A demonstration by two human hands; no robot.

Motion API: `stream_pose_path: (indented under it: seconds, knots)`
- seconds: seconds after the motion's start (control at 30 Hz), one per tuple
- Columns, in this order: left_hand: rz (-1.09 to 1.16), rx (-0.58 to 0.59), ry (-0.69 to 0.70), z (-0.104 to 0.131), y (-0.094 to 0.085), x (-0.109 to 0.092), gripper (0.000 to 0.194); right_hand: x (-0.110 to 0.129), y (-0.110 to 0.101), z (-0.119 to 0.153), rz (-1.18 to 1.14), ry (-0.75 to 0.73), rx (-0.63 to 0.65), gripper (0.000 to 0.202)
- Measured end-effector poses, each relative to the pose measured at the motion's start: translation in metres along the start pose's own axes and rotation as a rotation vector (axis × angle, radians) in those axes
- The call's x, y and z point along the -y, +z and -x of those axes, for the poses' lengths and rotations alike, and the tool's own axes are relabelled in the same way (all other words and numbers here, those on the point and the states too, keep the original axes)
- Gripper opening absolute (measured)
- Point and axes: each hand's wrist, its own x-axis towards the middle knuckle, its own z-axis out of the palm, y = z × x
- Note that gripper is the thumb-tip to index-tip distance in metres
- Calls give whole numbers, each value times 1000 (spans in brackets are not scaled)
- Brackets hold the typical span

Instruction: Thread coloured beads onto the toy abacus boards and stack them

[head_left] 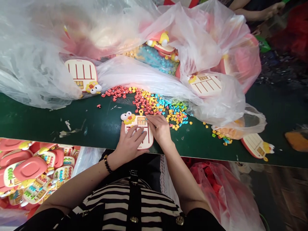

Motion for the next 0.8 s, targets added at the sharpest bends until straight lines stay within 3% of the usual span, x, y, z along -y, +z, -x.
stream_pose_path:
  seconds: [0.2, 0.43, 0.5, 0.6, 0.7, 0.8]
  knots:
    - [4, -34, 26, 0, 1, 0, 54, 15, 4, 12, 238, 70, 25, 29]
    - [80, -56, 43, 2, 0, 4, 38, 42, 13, 51, 62, 95, 12, 40]
    - [83, -48, 35, 4, 0, 6, 43, 40, 9, 50, -27, 60, 54, 45]
    - [51, -19, -2, 3, -2, 5, 62, 17, -6, 23, -127, 69, 36, 42]
    - [-5, 71, -40, -3, -6, -2, 77, -17, -15, -20, -56, 169, -66, 29]
    - [-29, 124, -88, -8, -9, -8, 79, -40, -10, -55, 70, 213, 41, 20]
